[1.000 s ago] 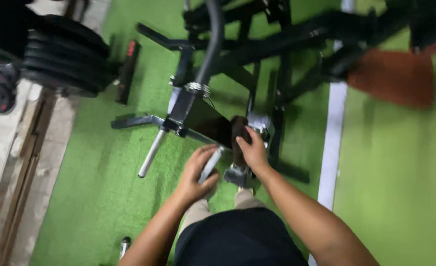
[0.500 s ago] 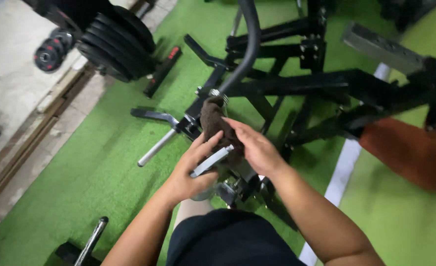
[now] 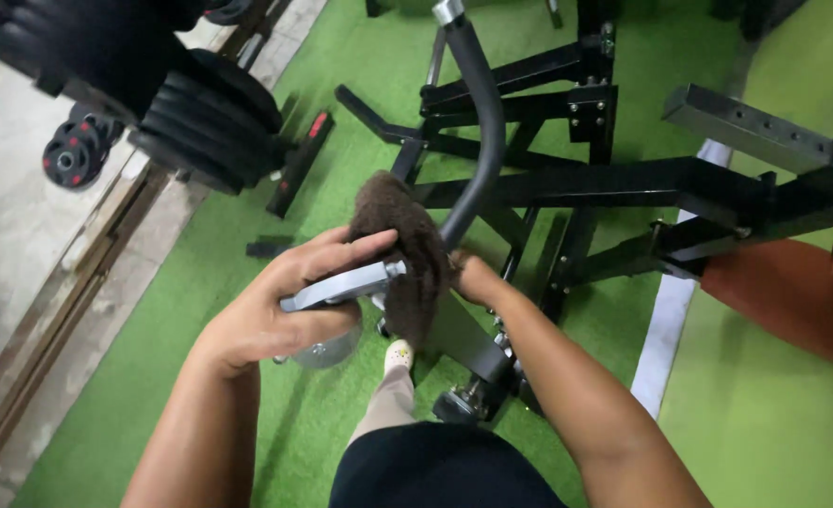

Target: Cleaning and disinfecting various parts of gym weight machines using a spray bottle and cloth.

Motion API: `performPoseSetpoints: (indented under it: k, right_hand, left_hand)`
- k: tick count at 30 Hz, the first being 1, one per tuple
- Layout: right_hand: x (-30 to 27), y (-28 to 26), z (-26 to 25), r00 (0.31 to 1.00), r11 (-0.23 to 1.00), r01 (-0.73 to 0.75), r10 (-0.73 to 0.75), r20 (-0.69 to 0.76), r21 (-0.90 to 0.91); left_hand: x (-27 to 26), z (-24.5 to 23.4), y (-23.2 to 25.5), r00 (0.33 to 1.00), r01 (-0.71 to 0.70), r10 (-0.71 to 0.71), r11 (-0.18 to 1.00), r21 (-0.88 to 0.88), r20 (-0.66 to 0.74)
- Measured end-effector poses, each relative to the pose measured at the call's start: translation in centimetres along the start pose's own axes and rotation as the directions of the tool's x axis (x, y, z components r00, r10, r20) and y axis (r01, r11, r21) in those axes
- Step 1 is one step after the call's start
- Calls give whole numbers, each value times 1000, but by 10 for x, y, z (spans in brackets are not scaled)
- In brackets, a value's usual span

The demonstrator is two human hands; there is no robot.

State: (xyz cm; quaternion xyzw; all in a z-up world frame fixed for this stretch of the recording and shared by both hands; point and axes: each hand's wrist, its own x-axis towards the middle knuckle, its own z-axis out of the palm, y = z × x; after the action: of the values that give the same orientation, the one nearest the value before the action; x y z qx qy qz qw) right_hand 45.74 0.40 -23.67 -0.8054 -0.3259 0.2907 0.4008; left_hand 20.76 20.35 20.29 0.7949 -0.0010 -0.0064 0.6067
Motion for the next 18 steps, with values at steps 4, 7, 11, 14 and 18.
performPoseSetpoints:
  k: [4, 7, 11, 14, 18]
  right_hand:
    - [-16, -66, -56, 987, 970, 91, -118, 107, 224]
    - [-13, -81, -85, 994, 798, -59, -6, 105, 600]
    - [-6, -108, -106, 930, 907, -268, 155, 332, 327]
    - [-16, -79, -72, 903, 636, -418, 212, 374, 648]
    - [-31, -29, -33, 831, 62, -396, 449, 329, 916]
  left_hand:
    - [47, -40, -16, 991, -105, 101, 993, 51, 84]
    - [83, -56, -34, 959, -228, 212, 971, 66, 189]
    - [114, -66, -71, 940, -276, 270, 961, 0, 210]
    - [119, -71, -75, 947, -239, 236, 971, -15, 218]
    - [122, -77, -87, 958, -141, 161, 985, -101, 237]
